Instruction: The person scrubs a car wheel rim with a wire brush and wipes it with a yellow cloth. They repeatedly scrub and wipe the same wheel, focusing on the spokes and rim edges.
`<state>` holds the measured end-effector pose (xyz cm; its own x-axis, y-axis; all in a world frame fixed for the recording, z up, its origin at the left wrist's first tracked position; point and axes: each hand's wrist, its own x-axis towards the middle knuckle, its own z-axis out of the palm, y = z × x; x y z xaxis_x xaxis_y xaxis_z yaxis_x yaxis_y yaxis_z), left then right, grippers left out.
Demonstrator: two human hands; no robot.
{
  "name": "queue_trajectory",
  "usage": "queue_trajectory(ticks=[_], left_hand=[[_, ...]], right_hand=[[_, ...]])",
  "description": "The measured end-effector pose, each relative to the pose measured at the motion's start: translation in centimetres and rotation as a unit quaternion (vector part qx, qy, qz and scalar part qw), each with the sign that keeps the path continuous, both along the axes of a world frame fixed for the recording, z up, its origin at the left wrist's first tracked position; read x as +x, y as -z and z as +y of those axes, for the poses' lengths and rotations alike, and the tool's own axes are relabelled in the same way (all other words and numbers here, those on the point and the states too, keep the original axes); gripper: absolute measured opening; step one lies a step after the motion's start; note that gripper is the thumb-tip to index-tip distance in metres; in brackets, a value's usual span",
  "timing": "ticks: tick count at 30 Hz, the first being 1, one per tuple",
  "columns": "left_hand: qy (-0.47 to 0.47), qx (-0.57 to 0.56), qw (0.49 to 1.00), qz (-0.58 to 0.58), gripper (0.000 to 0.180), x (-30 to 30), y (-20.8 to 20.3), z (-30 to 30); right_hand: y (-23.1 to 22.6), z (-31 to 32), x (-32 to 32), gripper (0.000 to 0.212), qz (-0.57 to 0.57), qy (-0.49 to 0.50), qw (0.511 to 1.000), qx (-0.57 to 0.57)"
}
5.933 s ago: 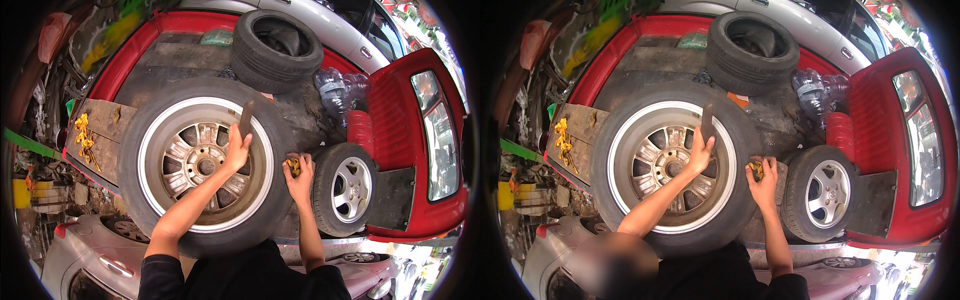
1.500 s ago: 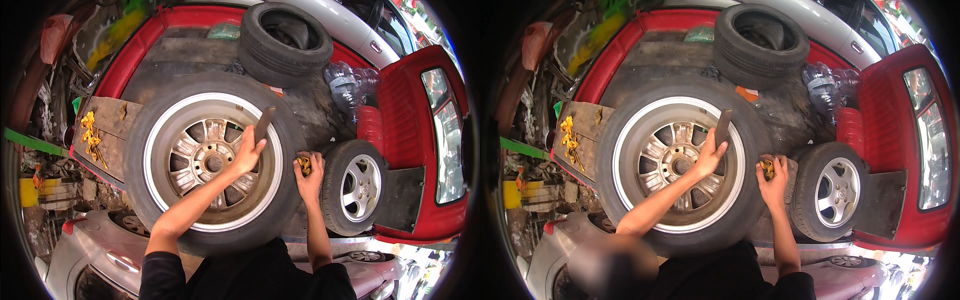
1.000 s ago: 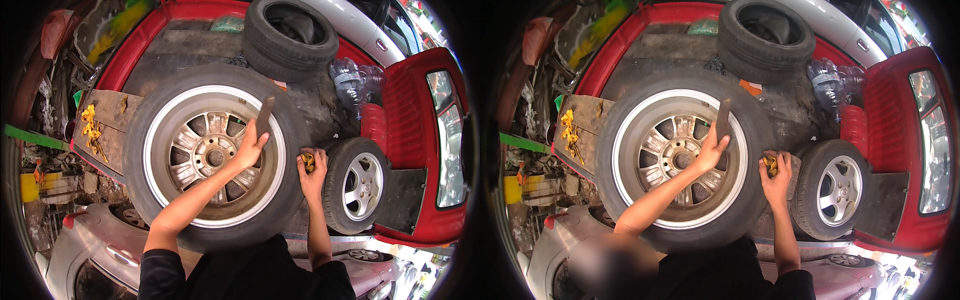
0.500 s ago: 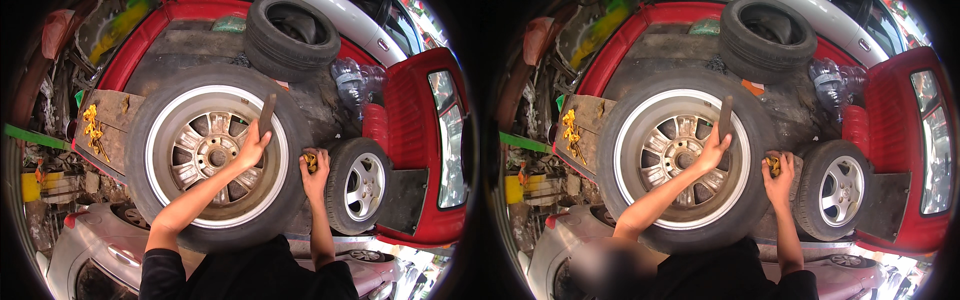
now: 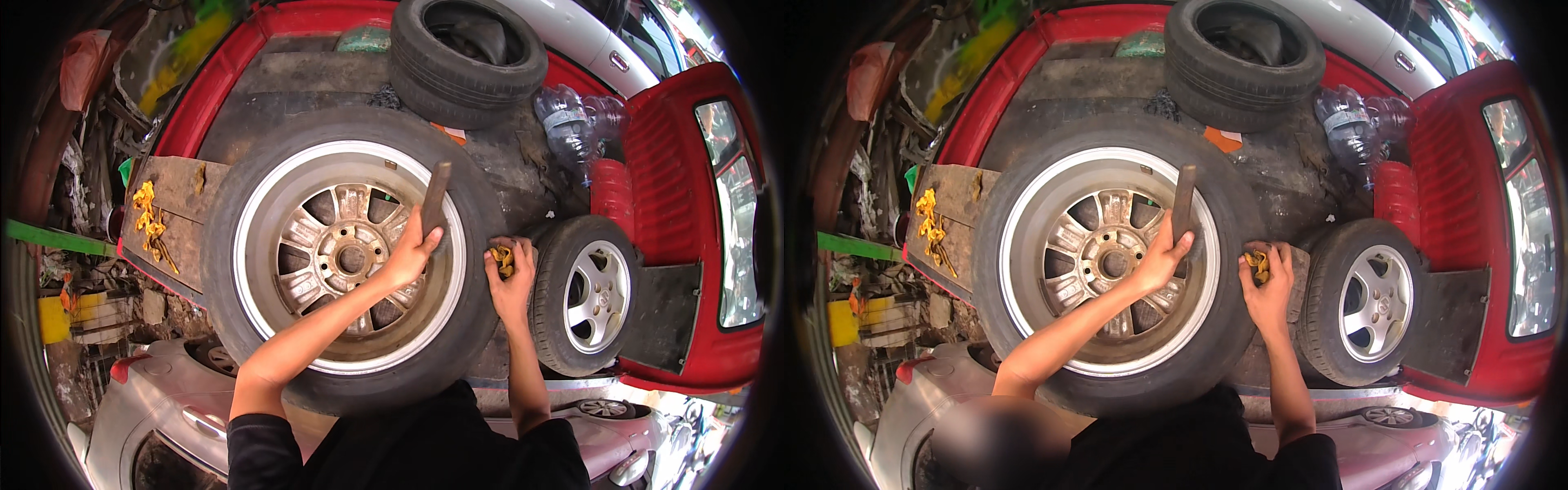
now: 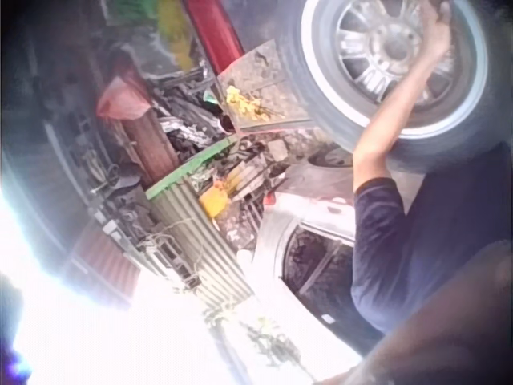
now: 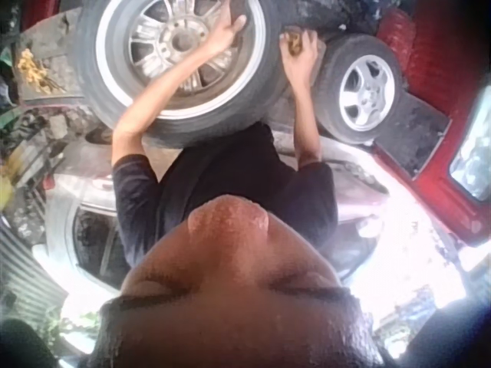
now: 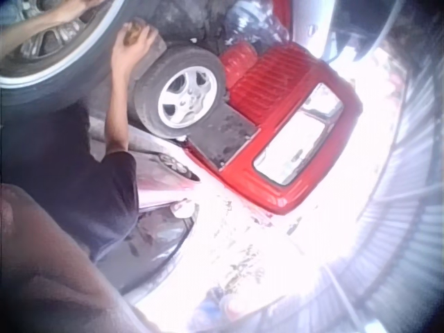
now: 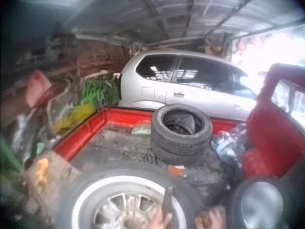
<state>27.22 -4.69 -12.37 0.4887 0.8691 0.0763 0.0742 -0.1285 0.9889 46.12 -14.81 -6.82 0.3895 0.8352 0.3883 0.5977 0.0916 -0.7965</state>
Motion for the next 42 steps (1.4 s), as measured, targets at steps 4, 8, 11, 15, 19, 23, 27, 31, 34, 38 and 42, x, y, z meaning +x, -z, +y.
queue_trajectory(ticks=[4, 8, 11, 15, 19, 23, 27, 31, 34, 38, 42], left_hand=[[0.048, -0.031, 0.992, 0.111, 0.052, -1.1, -0.4, -1.2], [0.14, -0.077, 0.961, 0.226, 0.074, -2.9, -2.2, -3.2], [0.217, -0.057, 0.931, 0.289, 0.076, -3.8, -4.2, -3.8], [0.155, -0.044, 0.95, 0.266, 0.062, -1.0, -5.2, -1.2], [-0.038, 0.031, 0.987, 0.153, 0.05, 1.3, -4.1, 0.7], [0.057, -0.037, 0.981, 0.184, 0.059, -0.8, -4.2, -3.0], [0.102, 0.009, 0.973, 0.208, 0.045, -1.0, -5.0, -2.9], [-0.021, 0.053, 0.986, 0.159, 0.038, 1.7, -3.9, 0.5], [-0.076, 0.034, 0.987, 0.136, 0.036, 1.5, -2.9, -0.8], [-0.044, 0.092, 0.988, 0.115, 0.041, 0.2, -3.1, -4.1], [-0.091, 0.055, 0.988, 0.111, 0.036, 2.1, -3.4, -0.5]], right_hand=[[0.2, 0.0, 0.2, 0.021, -0.028, 0.003, 1.0, -0.012], [0.3, -0.1, 0.2, 0.02, -0.028, 0.004, 1.0, -0.011], [0.4, -0.1, 0.3, 0.02, -0.018, 0.009, 1.0, -0.005], [0.2, 0.0, 0.2, 0.019, -0.026, 0.012, 1.0, -0.009], [0.1, 0.1, 0.1, 0.019, -0.027, 0.01, 1.0, -0.001], [0.1, 0.1, 0.1, 0.019, -0.039, 0.011, 0.999, -0.009], [0.1, 0.0, 0.0, 0.02, -0.055, 0.015, 0.998, -0.018], [0.1, 0.0, 0.0, 0.02, -0.053, 0.017, 0.998, -0.013], [0.0, -0.1, 0.0, 0.02, -0.046, 0.016, 0.999, -0.02], [0.1, 0.0, 0.0, 0.021, -0.034, 0.016, 0.999, -0.011], [0.2, 0.1, 0.0, 0.021, -0.056, 0.017, 0.998, -0.011]])
